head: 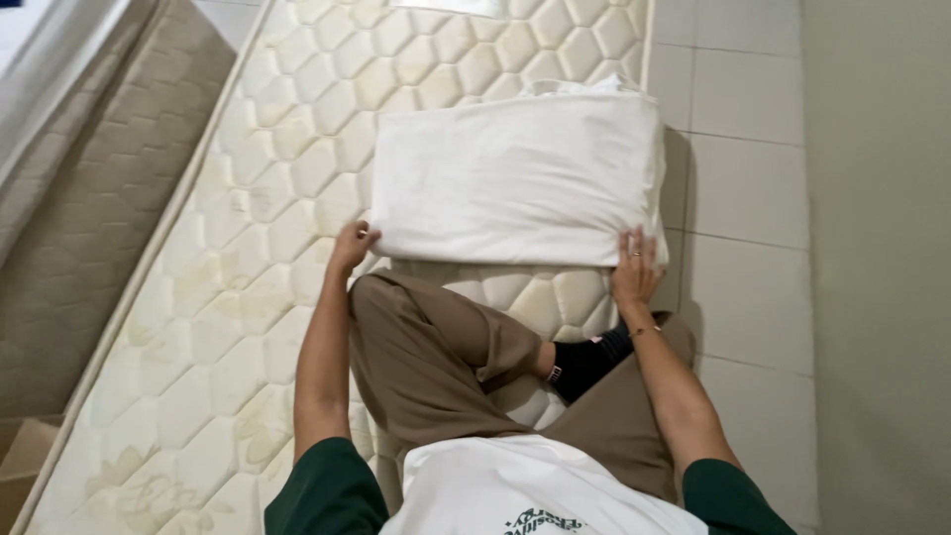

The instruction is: Folding white garments or linens while sitting on the floor next to a mattress.

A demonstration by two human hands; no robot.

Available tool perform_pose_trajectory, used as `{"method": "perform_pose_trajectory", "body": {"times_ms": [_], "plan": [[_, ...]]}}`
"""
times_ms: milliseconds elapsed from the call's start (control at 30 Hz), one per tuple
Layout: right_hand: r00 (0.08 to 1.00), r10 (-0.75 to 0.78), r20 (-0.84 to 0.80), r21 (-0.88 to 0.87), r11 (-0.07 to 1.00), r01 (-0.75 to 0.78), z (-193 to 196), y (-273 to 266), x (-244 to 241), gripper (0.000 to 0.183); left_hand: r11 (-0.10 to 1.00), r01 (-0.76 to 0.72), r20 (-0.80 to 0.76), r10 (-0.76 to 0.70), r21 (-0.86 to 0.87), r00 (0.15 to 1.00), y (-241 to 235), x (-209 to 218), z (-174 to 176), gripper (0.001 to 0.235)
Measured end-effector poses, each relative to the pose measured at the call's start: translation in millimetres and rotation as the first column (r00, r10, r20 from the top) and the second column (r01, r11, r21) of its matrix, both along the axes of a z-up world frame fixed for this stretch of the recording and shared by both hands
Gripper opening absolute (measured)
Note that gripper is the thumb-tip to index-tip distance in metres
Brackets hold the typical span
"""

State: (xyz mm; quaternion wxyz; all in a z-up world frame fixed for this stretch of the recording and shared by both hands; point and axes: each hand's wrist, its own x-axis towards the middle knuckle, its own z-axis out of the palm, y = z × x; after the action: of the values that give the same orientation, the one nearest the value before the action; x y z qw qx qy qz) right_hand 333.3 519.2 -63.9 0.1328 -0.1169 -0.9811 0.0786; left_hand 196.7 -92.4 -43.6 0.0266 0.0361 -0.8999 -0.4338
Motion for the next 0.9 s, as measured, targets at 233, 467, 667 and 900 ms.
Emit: {"method": "perform_pose_trajectory", "body": {"times_ms": [233, 467, 667, 900], "plan": [[0.986, -0.071, 0.153, -0.141, 0.986, 0.093, 67.4, -13.7, 7.9, 0.093, 0.98, 0.07, 0.447, -0.148, 0.187, 0.882, 17.1, 25.1, 13.8, 0.055], [0.989, -0.03, 0.145, -0.17, 0.984, 0.055, 34.3, 2.6, -6.9, 0.099, 0.984, 0.175, 0.607, -0.148, 0.015, 0.78, 3.7, 22.7, -0.8, 0.07], [0.995, 0.036, 0.094, -0.324, 0.946, -0.003, 9.7, 18.6, -6.3, 0.096, 0.952, -0.043, 0.468, -0.109, 0.304, 0.877, -11.0, 28.1, -48.9, 0.051], [0.979, 0.085, -0.188, -0.502, 0.848, -0.17, 20.7, 18.1, -3.0, 0.079, 0.626, -0.206, 0.316, -0.069, 0.752, 0.946, 2.8, 33.8, -20.6, 0.034]]}}
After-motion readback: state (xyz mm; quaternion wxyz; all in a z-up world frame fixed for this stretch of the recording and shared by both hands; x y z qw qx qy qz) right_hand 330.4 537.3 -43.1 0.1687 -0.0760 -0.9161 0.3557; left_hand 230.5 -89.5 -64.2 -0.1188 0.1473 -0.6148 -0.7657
